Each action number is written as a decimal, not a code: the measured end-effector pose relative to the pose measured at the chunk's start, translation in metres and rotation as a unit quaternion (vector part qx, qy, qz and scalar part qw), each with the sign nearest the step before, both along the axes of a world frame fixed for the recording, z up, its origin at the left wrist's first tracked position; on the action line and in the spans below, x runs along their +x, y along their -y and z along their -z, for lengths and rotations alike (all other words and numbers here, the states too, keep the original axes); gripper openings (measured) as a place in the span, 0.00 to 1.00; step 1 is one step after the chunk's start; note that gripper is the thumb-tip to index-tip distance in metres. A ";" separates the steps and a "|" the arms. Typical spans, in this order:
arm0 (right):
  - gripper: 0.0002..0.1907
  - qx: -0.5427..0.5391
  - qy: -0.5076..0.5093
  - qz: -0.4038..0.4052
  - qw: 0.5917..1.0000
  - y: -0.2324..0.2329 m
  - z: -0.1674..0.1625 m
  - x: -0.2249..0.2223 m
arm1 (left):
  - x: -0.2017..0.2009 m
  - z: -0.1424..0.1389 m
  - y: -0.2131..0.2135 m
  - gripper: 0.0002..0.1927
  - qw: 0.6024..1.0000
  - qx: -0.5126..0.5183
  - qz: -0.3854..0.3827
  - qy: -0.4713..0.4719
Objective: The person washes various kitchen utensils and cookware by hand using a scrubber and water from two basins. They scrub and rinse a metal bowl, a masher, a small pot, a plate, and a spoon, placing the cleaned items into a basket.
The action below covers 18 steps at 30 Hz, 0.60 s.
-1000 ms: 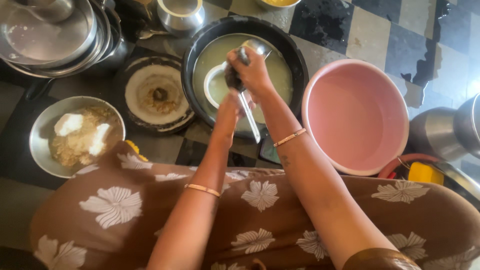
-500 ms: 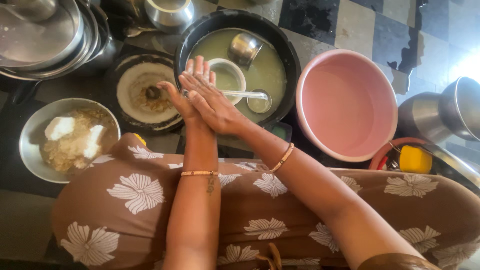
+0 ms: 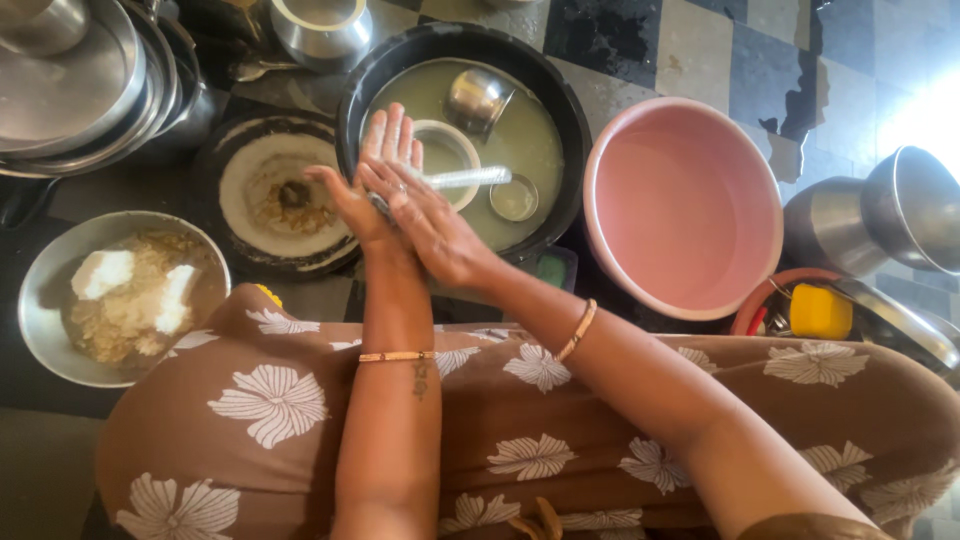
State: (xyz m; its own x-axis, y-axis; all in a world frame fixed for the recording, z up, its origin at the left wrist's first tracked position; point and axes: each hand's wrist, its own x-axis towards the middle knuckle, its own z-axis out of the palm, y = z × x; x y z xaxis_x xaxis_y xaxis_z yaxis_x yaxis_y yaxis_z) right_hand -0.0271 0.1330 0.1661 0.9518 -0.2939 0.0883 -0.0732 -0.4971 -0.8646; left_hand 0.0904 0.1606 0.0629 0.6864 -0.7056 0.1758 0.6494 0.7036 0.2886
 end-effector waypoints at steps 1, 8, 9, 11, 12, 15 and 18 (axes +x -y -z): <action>0.34 -0.016 -0.016 0.000 1.000 0.003 0.002 0.001 | -0.005 -0.001 0.002 0.59 1.000 -0.020 0.020 -0.011; 0.34 -0.160 -0.015 0.066 0.985 0.035 0.009 0.032 | -0.031 -0.012 0.013 0.60 0.980 0.067 0.055 -0.181; 0.34 -0.160 -0.017 0.051 0.986 0.031 0.010 0.031 | -0.024 -0.011 0.010 0.62 0.986 0.030 0.038 -0.160; 0.33 -0.136 -0.010 0.022 0.990 0.016 0.013 0.020 | -0.008 -0.007 0.001 0.64 0.992 -0.041 0.003 -0.119; 0.32 -0.113 -0.001 0.007 0.994 0.008 0.014 0.013 | -0.007 -0.005 -0.001 0.63 0.993 -0.056 0.009 -0.102; 0.31 -0.114 -0.029 -0.005 0.993 0.000 0.013 0.011 | -0.009 -0.006 -0.001 0.58 0.997 -0.030 -0.003 -0.073; 0.33 -0.169 -0.071 0.005 0.983 0.016 0.009 0.027 | -0.022 -0.017 0.004 0.55 0.992 0.084 -0.028 -0.085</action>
State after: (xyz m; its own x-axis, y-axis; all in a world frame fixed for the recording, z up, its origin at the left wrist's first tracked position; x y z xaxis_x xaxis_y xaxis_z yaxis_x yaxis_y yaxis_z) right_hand 0.0000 0.1170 0.1569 0.9590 -0.2795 0.0481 -0.1877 -0.7528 -0.6309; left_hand 0.0685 0.1570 0.0802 0.7354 -0.6747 -0.0627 0.6595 0.6914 0.2950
